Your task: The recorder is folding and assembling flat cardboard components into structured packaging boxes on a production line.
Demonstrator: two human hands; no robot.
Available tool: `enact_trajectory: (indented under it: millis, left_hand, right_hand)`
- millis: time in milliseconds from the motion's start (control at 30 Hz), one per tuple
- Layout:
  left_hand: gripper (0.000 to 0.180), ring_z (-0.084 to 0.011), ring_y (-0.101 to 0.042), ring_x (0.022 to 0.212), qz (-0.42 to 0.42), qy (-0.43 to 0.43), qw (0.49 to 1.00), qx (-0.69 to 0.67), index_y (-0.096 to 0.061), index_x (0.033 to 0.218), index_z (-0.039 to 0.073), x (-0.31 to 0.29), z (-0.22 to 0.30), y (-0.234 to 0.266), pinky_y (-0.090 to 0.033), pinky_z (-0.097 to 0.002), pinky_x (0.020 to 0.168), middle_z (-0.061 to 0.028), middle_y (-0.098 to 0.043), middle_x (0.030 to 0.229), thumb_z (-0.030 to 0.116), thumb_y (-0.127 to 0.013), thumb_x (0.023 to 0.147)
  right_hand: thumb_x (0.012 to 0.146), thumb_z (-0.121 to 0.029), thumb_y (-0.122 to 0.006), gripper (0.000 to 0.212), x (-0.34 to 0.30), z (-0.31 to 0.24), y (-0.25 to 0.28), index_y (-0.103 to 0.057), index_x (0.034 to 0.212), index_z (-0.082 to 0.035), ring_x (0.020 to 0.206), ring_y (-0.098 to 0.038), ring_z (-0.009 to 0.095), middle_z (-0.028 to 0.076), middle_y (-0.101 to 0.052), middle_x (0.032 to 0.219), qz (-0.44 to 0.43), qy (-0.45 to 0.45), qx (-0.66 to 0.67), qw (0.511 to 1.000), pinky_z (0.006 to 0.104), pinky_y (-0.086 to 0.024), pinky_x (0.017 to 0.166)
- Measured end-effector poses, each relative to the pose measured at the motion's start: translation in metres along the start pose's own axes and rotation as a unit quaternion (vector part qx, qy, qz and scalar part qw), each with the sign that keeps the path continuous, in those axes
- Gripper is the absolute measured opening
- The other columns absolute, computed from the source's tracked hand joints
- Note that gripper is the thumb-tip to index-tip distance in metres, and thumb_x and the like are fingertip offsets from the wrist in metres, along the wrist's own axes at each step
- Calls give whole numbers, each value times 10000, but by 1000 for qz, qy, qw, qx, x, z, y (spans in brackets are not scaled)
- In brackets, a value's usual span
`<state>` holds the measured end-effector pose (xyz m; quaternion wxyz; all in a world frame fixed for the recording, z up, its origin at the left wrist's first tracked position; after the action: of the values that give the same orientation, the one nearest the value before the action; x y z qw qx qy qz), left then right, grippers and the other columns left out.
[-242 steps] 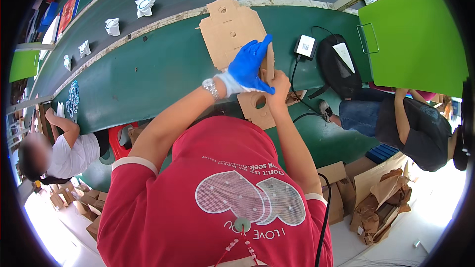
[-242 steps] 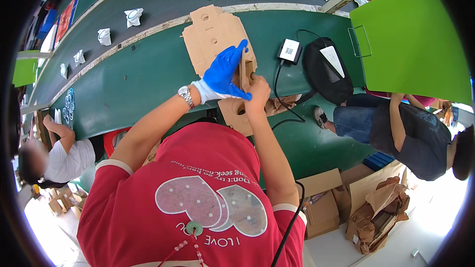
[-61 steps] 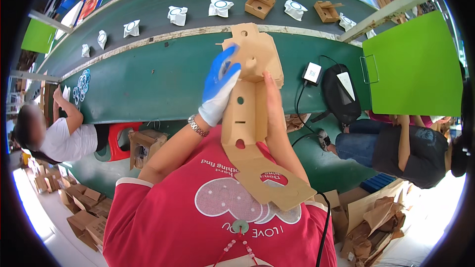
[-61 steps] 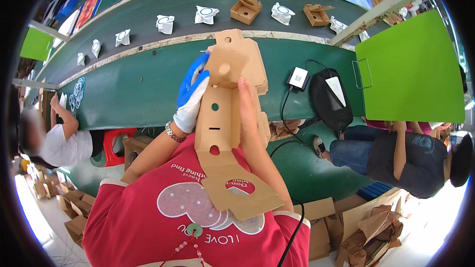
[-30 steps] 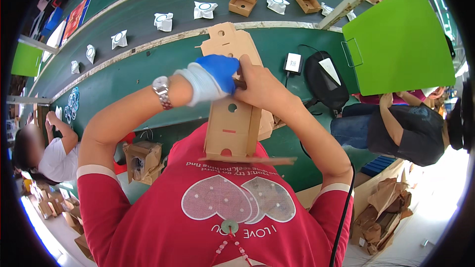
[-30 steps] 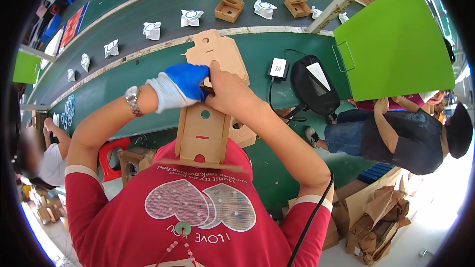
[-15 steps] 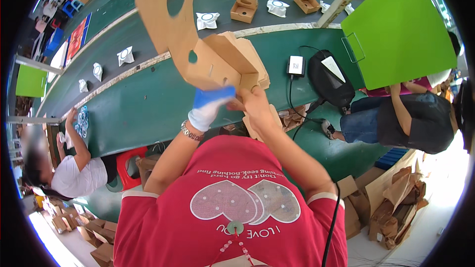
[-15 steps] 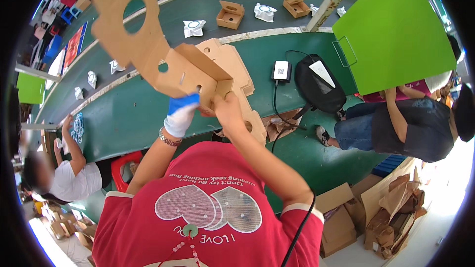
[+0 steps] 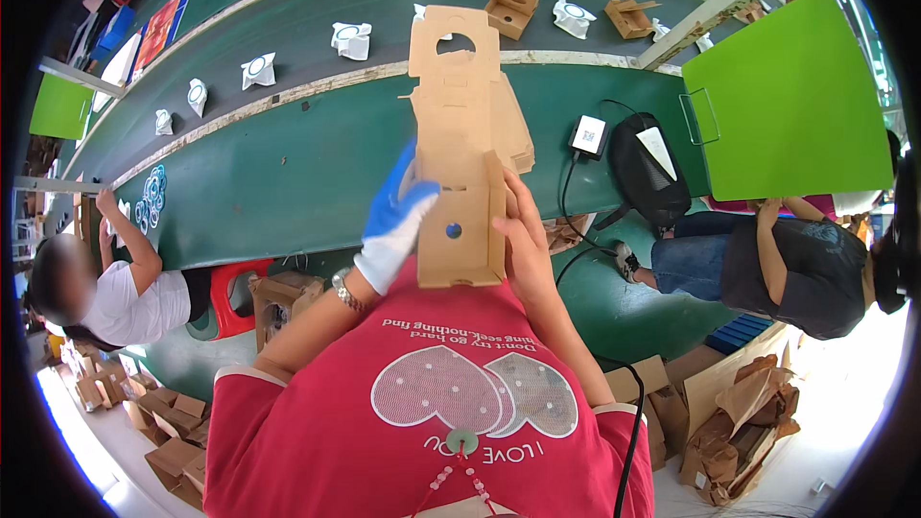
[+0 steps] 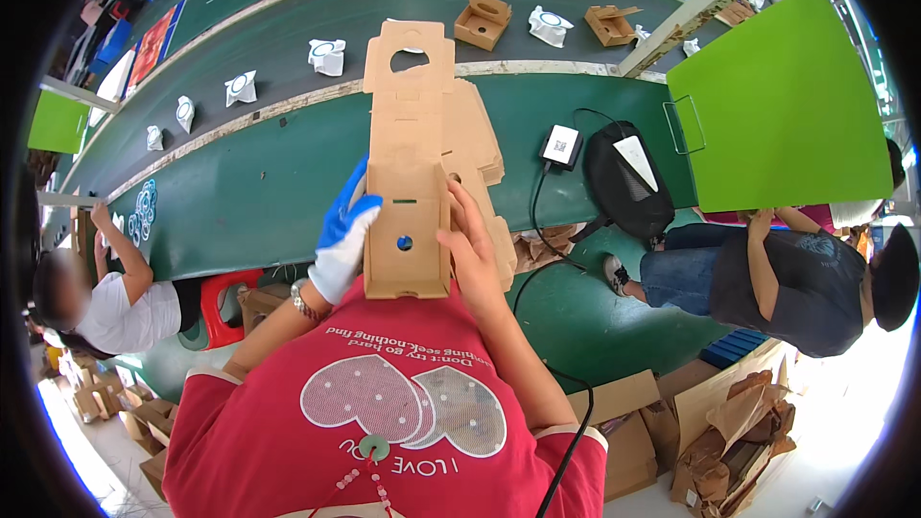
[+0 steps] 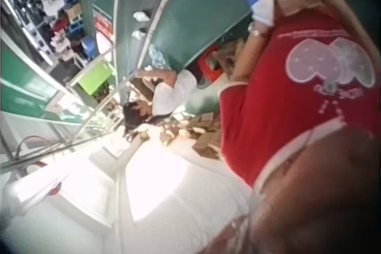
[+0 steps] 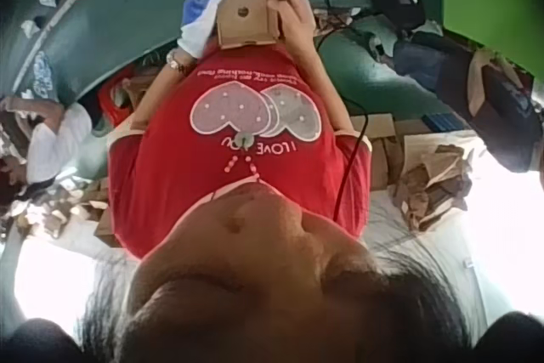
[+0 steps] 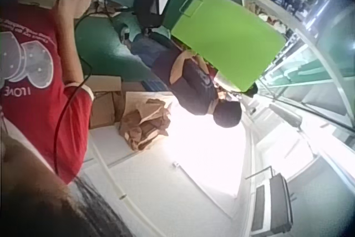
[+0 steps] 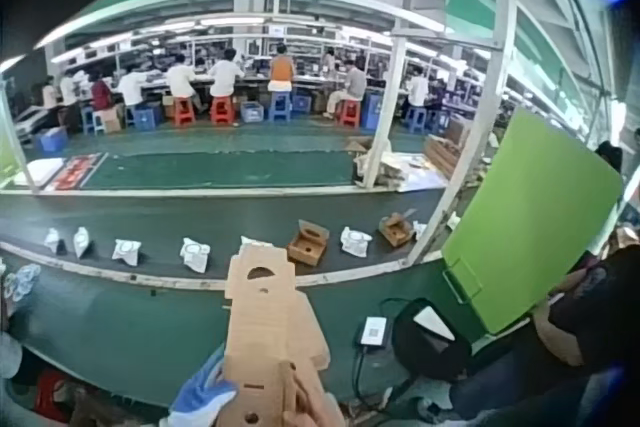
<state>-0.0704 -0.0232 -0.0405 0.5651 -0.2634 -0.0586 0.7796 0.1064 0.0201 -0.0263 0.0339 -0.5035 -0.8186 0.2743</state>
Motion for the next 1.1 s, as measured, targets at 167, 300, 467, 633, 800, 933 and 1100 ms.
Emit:
enact_trajectory:
  millis: [167,300,467,633,800,933,1100]
  left_hand:
    - [624,-190,-311,1460,-31,-174,970,165,-321,1546,37,-27,10,-2,-294,-313,1152,-87,-324,1604,37,-560,969]
    - [464,-191,-469,1351,-128,-165,933,293,-476,1447,39,-27,10,4,-384,-321,1093,-76,-467,1511,27,-526,985]
    - [317,-223,-581,1193,-40,-177,961,211,-601,1323,84,-15,-5,0,-465,-366,1012,-131,-496,1457,68,-524,1016]
    - [525,-227,-587,1208,-22,-145,988,51,-519,1404,77,-12,6,-9,-523,-356,989,-128,-464,1485,-18,-667,910]
    - [385,-224,-542,1290,-95,-312,907,267,-573,1336,82,-14,4,12,-500,-335,1021,-110,-547,1423,17,-606,958]
    - [471,-236,-626,1174,-117,64,980,144,-557,1287,-84,-5,26,19,-473,-340,1047,-204,-644,1278,301,-365,1096]
    - [679,-218,-654,1053,-226,245,893,303,-570,1319,9,31,49,1,-519,-330,947,-117,-675,1164,585,-547,962]
  right_hand:
    - [890,-56,-392,538,-12,1,5,-451,1424,-14,1423,-352,258,133,-435,1470,-43,13,-124,991,353,-260,1166]
    - [1013,-168,-424,299,-10,15,11,-612,1180,-8,1313,-425,250,120,-535,1282,-30,67,-264,962,357,-313,1109]
    - [1029,-132,-528,201,3,29,15,-561,1199,-32,1108,-551,134,54,-605,1117,156,-4,-179,971,281,-437,955]
    - [994,-131,-608,245,5,28,11,-541,1208,-31,1024,-589,104,28,-613,1122,132,58,-44,989,247,-466,885]
    - [981,-393,-634,468,-2,14,28,-617,1212,14,1091,-614,194,88,-632,1170,-65,112,-200,971,329,-460,988]
    - [1010,-518,-510,569,-4,-18,16,-642,1239,-15,1185,-600,222,118,-684,1134,-72,-178,47,980,308,-422,1045]
    - [935,-300,-693,311,39,-26,27,-678,1093,-33,979,-613,123,50,-671,1106,-179,-174,-238,939,276,-493,864]
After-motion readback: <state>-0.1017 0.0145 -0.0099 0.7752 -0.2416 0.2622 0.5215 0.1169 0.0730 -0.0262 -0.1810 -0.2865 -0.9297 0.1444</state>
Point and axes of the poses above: each hand's wrist, its own x-axis towards the middle knuckle, its own y-axis out of the back of the hand, z = x × y, the point moved 3 cm from there along x, towards the middle knuckle
